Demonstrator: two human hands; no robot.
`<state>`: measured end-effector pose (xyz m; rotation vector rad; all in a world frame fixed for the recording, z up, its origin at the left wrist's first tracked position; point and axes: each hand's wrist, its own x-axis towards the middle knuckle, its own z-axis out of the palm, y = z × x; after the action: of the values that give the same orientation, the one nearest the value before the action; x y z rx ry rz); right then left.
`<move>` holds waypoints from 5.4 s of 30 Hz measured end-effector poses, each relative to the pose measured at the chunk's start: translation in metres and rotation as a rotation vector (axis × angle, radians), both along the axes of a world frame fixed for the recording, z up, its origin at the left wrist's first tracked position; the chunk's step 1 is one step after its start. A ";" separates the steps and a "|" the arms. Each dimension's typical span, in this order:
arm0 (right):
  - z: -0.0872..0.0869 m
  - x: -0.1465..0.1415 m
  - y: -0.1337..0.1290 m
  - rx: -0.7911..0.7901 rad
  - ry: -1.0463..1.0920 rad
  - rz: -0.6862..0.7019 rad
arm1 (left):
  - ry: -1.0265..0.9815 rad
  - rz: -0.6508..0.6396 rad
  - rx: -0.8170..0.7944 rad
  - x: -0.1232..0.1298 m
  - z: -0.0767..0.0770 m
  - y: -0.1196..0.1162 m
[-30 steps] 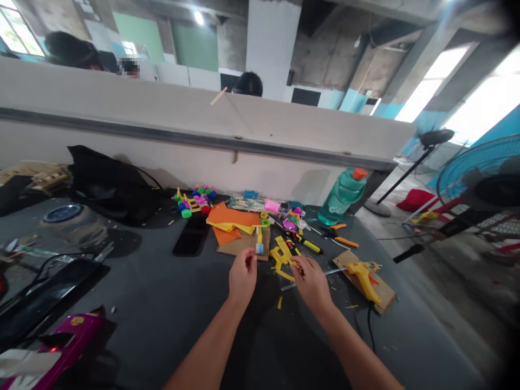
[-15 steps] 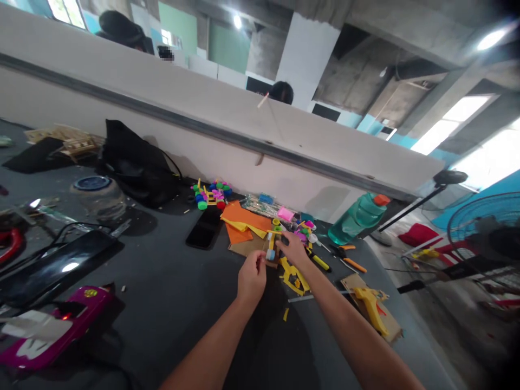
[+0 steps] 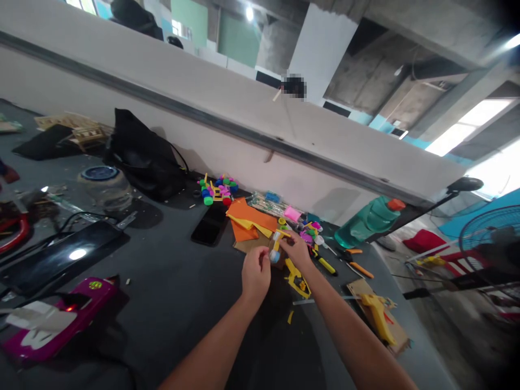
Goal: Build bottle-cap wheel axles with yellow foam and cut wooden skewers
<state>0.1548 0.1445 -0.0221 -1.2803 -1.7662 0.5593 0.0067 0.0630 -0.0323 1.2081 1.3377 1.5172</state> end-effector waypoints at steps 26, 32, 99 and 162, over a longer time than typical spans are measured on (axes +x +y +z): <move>0.016 0.034 -0.142 -0.001 0.266 -0.148 | -0.621 -0.914 -0.727 0.031 0.019 -0.030; 0.016 0.043 -0.141 0.035 0.182 -0.161 | -0.486 -0.937 -0.760 0.034 0.021 -0.029; 0.005 0.033 -0.143 -0.416 0.568 0.025 | -0.448 -0.905 -0.791 0.032 0.022 -0.030; 0.007 0.037 -0.142 -0.228 0.592 -0.065 | -0.513 -0.891 -0.775 0.026 0.022 -0.024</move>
<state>0.1921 0.0024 -0.0148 -1.1604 -1.1896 1.0062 0.0327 0.0387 -0.0099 0.6656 0.7293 0.5069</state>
